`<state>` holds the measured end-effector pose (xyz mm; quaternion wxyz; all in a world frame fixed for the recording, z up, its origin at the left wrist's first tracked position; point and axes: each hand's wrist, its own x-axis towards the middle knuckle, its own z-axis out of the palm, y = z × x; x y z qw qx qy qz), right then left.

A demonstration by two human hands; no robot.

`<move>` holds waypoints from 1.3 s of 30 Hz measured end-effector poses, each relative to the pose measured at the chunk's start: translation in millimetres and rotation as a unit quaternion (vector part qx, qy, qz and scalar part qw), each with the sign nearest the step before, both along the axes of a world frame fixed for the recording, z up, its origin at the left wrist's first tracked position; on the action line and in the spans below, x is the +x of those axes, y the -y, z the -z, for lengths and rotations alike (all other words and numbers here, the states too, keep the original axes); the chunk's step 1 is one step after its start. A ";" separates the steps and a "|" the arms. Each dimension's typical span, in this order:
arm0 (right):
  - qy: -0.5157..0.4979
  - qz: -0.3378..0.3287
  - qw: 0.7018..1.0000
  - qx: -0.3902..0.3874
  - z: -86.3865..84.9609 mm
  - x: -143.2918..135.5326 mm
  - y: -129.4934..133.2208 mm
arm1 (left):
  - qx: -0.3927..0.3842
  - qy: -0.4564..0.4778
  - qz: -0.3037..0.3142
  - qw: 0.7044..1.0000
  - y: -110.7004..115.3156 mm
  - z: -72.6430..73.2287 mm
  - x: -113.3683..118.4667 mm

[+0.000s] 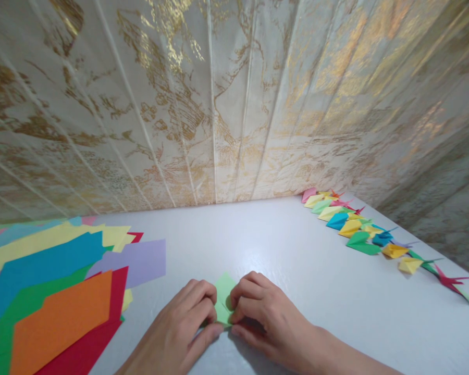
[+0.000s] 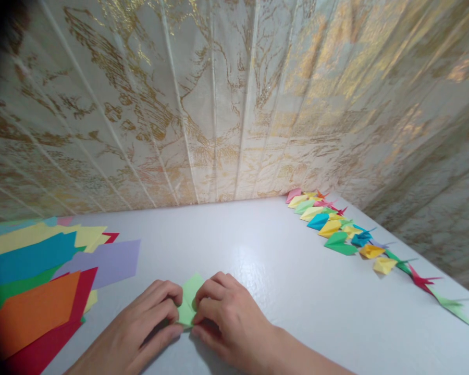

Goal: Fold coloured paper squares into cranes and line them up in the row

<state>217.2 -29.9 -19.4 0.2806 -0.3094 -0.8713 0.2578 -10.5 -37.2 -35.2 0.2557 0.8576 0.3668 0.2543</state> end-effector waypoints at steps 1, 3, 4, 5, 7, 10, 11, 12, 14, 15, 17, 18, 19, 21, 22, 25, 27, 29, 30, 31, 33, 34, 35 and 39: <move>-0.006 -0.004 1.000 0.007 0.0 0.3 -0.1 | -0.001 0.005 -0.003 1.000 -0.2 2.8 0.5; -0.011 -0.010 1.000 0.011 0.0 0.7 -0.2 | 0.000 0.003 -0.006 1.000 -0.8 6.5 2.4; -0.012 -0.011 1.000 0.007 -0.3 0.8 -0.2 | 0.005 -0.001 -0.008 1.000 -1.1 7.4 3.6; -0.010 -0.012 1.000 -0.001 -0.8 1.0 -0.3 | 0.012 -0.005 -0.011 1.000 -1.3 7.7 5.1; -0.007 -0.014 1.000 -0.016 -2.1 1.5 -0.4 | 0.027 -0.017 -0.023 0.999 -1.8 7.2 8.3; 0.005 -0.021 1.000 -0.004 -3.7 3.9 -1.6 | 0.031 -0.039 -0.036 0.998 -2.5 4.5 12.9; 0.015 -0.026 1.000 0.008 -4.0 5.2 -2.5 | 0.030 -0.044 -0.039 0.998 -2.8 3.5 14.0; 0.025 -0.033 0.999 0.024 -4.4 6.7 -3.5 | 0.028 -0.047 -0.040 0.998 -2.9 2.6 14.8; 0.056 -0.062 0.995 0.063 -5.6 9.8 -5.9 | 0.030 -0.046 -0.043 0.998 -3.1 1.3 15.9; 0.074 -0.080 0.991 0.084 -6.6 11.1 -7.0 | 0.031 -0.044 -0.046 0.997 -3.0 0.9 16.1; 0.109 -0.110 0.981 0.118 -9.2 12.9 -8.5 | 0.032 -0.041 -0.049 0.997 -2.8 0.5 16.6; 0.125 -0.119 0.977 0.129 -10.6 13.2 -8.7 | 0.030 -0.041 -0.051 0.997 -2.7 0.4 16.8; 0.138 -0.123 0.974 0.135 -12.0 13.3 -8.7 | 0.027 -0.040 -0.053 0.997 -2.8 0.3 17.0; 0.154 -0.126 0.970 0.139 -14.2 12.8 -8.2 | 0.020 -0.034 -0.058 0.998 -3.1 -0.1 17.4; 0.160 -0.127 0.969 0.139 -15.0 12.5 -7.9 | 0.016 -0.030 -0.061 0.998 -3.3 -0.3 17.6; 0.173 -0.132 0.967 0.135 -15.9 11.9 -7.5 | 0.004 -0.020 -0.065 0.998 -3.9 -0.9 18.1; 0.179 -0.135 0.966 0.131 -15.9 12.0 -7.6 | -0.001 -0.017 -0.067 0.998 -3.9 -0.3 18.4; 0.184 -0.137 0.965 0.129 -15.8 12.2 -8.0 | 0.000 -0.012 -0.070 0.997 -3.8 1.2 18.8; 0.186 -0.138 0.964 0.129 -15.7 12.2 -8.1 | 0.000 -0.010 -0.072 0.997 -3.8 2.1 19.0; 0.186 -0.138 0.964 0.131 -15.7 12.2 -8.1 | 0.001 -0.008 -0.072 0.997 -3.8 3.0 19.0; 0.185 -0.137 0.963 0.137 -15.6 12.1 -7.9 | -0.002 -0.008 -0.072 0.997 -3.9 4.1 18.9; 0.184 -0.136 0.963 0.140 -15.5 11.9 -7.5 | -0.004 -0.009 -0.074 0.997 -4.0 4.1 18.7; 0.183 -0.133 0.964 0.141 -15.2 11.7 -7.0 | -0.006 -0.011 -0.075 0.997 -4.1 3.9 18.5; 0.180 -0.119 0.967 0.133 -13.4 10.5 -4.9 | -0.016 -0.016 -0.072 0.997 -3.4 1.0 18.3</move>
